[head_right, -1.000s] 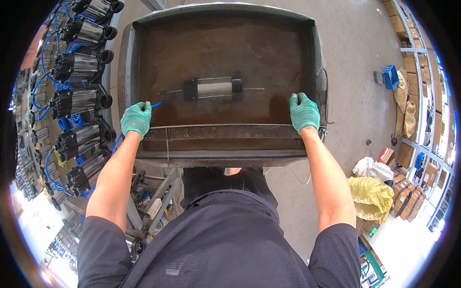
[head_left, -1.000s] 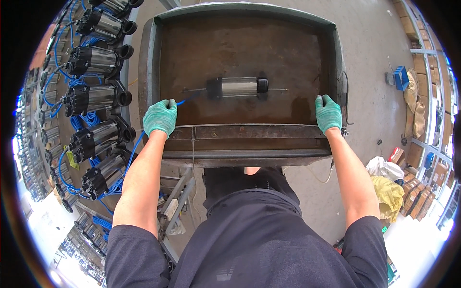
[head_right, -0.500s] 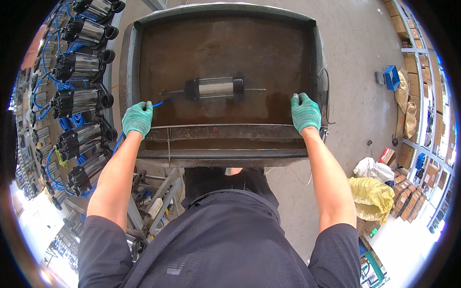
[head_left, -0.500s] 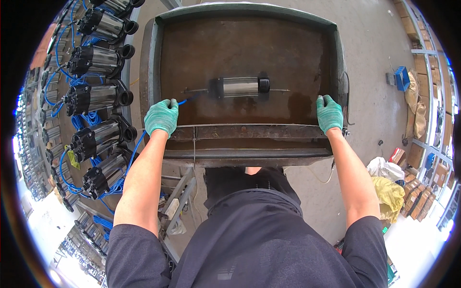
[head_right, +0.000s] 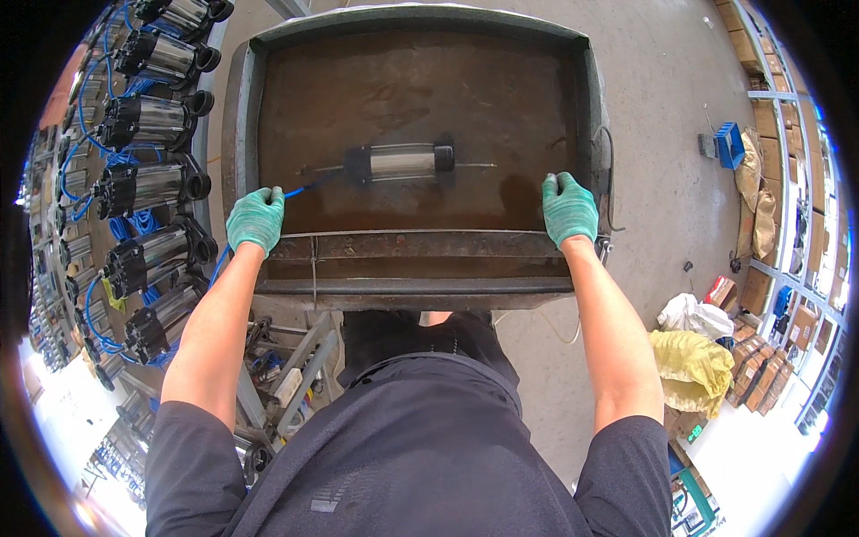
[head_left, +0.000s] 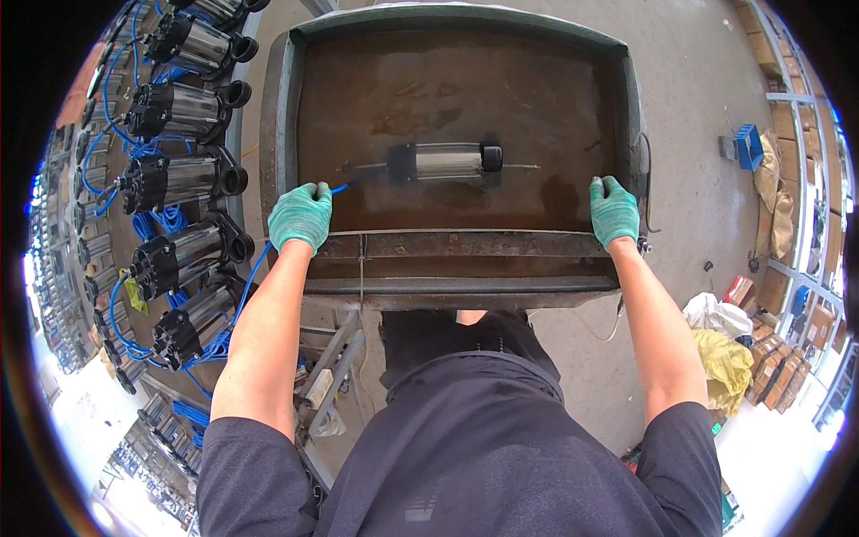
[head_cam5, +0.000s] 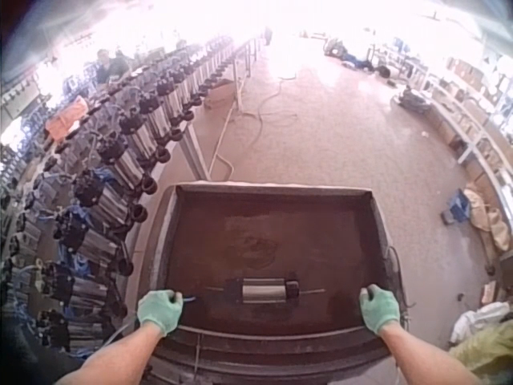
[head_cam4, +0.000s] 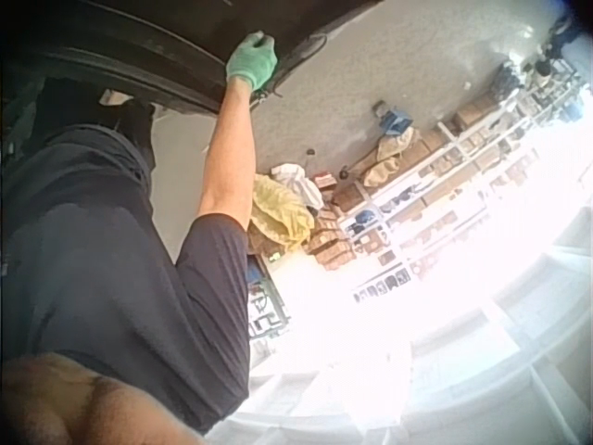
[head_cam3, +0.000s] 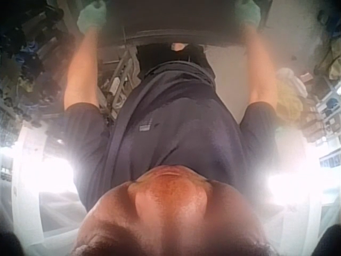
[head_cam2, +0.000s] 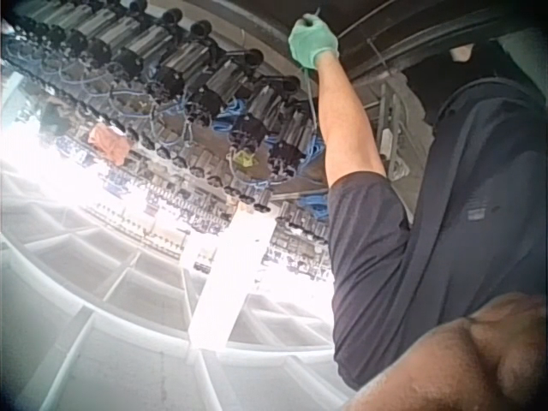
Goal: The person places a water pump into a tub of water, holds it submerged while it is connected to a power cord, then removes the pump and places it on a rack with other pumps.
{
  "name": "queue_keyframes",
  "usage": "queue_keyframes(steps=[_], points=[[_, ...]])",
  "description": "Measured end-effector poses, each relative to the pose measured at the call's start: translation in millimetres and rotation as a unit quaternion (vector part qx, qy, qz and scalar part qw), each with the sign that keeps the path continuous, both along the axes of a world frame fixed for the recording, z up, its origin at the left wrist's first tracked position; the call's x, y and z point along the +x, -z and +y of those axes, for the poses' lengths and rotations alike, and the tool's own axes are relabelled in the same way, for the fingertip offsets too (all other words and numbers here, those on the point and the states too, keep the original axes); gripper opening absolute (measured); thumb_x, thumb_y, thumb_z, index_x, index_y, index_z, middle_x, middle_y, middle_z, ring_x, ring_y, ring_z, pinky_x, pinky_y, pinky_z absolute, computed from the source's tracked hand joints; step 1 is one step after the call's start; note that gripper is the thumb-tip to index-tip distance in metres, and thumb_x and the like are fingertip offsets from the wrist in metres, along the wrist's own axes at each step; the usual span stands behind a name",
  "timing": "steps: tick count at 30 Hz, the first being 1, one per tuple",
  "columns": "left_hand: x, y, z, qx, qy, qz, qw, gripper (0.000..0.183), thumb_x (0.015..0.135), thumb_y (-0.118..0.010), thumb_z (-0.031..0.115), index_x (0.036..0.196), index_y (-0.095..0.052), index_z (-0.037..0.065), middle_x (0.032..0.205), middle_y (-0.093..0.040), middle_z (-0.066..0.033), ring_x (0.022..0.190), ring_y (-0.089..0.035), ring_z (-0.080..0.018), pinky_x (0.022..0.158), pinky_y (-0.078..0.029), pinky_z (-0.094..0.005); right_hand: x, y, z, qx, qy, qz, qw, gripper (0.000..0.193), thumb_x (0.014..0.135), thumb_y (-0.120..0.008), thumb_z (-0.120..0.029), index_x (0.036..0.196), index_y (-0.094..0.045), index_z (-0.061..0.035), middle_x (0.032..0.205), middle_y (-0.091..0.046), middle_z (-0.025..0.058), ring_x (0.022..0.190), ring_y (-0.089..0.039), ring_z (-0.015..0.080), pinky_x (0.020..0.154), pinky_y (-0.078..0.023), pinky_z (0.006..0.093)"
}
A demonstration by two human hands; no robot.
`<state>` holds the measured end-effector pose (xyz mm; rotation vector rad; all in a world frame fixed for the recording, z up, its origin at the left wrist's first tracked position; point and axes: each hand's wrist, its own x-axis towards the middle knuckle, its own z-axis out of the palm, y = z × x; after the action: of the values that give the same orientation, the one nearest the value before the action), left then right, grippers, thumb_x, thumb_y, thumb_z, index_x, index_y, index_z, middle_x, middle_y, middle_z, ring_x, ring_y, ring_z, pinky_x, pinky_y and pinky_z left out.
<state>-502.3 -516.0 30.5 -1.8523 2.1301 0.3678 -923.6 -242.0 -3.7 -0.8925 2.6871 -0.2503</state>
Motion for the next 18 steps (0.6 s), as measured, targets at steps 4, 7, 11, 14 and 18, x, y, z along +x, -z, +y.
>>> queue_keyframes(steps=[4,7,11,14,18], points=[[0.4,0.4,-0.3,0.000,0.000,-0.001,1.000,0.043,0.105,-0.051,0.049,0.100,-0.078,0.016,0.102,-0.076,-0.0162,0.098,-0.070,-0.0431,0.088,-0.056,-0.0534,0.3,-1.1,-0.9,0.001,0.000,-0.001,1.000,0.039,0.106,-0.053,-0.043,0.106,-0.071,-0.0082,0.103,-0.072,0.0269,0.098,-0.067,0.0510,0.084,-0.054,0.0587],[-0.2,0.3,-0.6,0.004,0.000,-0.003,1.000,0.043,0.105,-0.051,0.049,0.100,-0.078,0.016,0.102,-0.076,-0.0161,0.099,-0.070,-0.0429,0.089,-0.056,-0.0534,-0.7,0.2,-0.4,0.005,-0.001,0.000,1.000,0.039,0.106,-0.053,-0.043,0.106,-0.071,-0.0080,0.103,-0.072,0.0272,0.098,-0.067,0.0510,0.085,-0.054,0.0586],[-1.1,-1.1,-0.5,0.004,-0.002,-0.003,1.000,0.044,0.106,-0.051,0.050,0.100,-0.078,0.016,0.104,-0.076,-0.0161,0.099,-0.070,-0.0429,0.090,-0.056,-0.0533,-1.0,-0.2,-0.2,0.006,-0.006,0.000,1.000,0.039,0.106,-0.053,-0.043,0.107,-0.071,-0.0078,0.103,-0.072,0.0276,0.098,-0.067,0.0510,0.085,-0.054,0.0586],[-0.8,-0.4,-0.5,0.004,-0.005,-0.004,1.000,0.044,0.106,-0.050,0.049,0.101,-0.078,0.016,0.105,-0.076,-0.0160,0.100,-0.070,-0.0429,0.090,-0.056,-0.0534,-0.3,1.3,-0.4,-0.005,-0.007,0.008,1.000,0.039,0.106,-0.053,-0.043,0.106,-0.071,-0.0078,0.102,-0.072,0.0274,0.098,-0.067,0.0510,0.084,-0.054,0.0590],[-1.0,-0.8,-0.8,0.007,-0.004,-0.007,1.000,0.043,0.105,-0.050,0.049,0.101,-0.078,0.016,0.105,-0.076,-0.0158,0.101,-0.070,-0.0429,0.090,-0.056,-0.0536,0.3,-3.0,-2.1,0.012,0.000,-0.006,1.000,0.039,0.106,-0.053,-0.043,0.104,-0.070,-0.0079,0.101,-0.072,0.0273,0.098,-0.067,0.0510,0.084,-0.054,0.0595]])
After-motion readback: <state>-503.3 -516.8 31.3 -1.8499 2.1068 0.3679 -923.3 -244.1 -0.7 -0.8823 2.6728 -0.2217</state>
